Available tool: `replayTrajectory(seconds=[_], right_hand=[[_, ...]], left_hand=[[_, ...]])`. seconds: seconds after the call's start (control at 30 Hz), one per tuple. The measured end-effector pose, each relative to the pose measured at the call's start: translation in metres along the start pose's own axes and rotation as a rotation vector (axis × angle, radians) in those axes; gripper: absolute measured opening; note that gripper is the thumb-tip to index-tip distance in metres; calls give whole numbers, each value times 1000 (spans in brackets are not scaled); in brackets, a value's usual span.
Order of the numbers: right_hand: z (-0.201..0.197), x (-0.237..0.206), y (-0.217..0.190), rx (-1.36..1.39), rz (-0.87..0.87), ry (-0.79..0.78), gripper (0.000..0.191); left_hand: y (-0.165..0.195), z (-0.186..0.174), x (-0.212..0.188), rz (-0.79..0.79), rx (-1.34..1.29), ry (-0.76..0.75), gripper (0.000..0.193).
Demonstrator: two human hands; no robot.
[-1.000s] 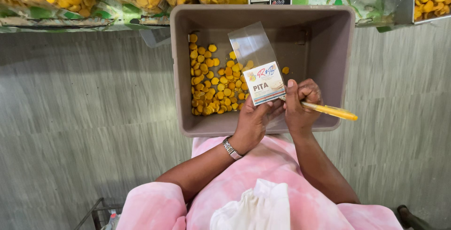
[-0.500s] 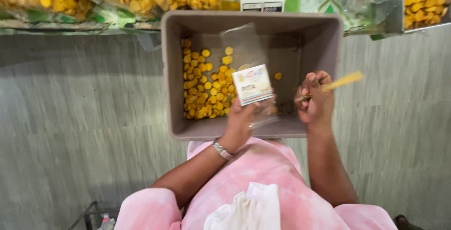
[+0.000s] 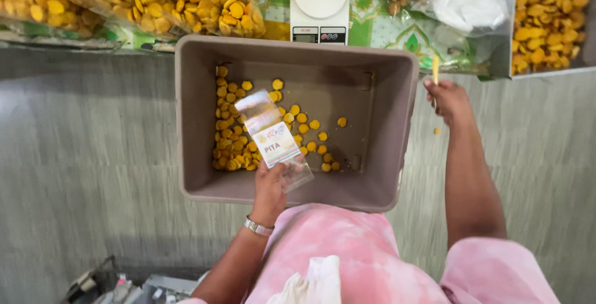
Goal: The person scoops yellow pita chips from a large bin into clear plastic bags. They place the filled bags on a digital scale to weigh them, then set the bags aside. The person repeats this process for several bags.
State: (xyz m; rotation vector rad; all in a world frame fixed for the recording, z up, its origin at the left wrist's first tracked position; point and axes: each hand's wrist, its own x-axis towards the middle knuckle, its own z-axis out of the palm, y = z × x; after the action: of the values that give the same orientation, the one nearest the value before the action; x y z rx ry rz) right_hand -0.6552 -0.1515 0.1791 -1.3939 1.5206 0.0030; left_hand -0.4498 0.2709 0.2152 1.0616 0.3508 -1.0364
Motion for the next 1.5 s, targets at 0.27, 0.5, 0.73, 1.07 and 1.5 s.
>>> replayTrajectory(seconds=[0.27, 0.5, 0.73, 1.07, 1.5], right_hand=[[33, 82, -36, 450, -387, 225, 34], [81, -66, -35, 730, -550, -14, 39], [183, -183, -44, 663, -351, -387, 25], [252, -259, -65, 219, -867, 18, 14], [275, -278, -109, -171, -1356, 225, 20]], left_hand=[[-11, 20, -38, -15, -2, 57, 34], [-26, 19, -36, 11, 160, -54, 33], [-16, 12, -23, 98, 689, -376, 41], [65, 20, 0, 434, 345, -134, 26], [92, 26, 6, 174, -107, -115, 35]])
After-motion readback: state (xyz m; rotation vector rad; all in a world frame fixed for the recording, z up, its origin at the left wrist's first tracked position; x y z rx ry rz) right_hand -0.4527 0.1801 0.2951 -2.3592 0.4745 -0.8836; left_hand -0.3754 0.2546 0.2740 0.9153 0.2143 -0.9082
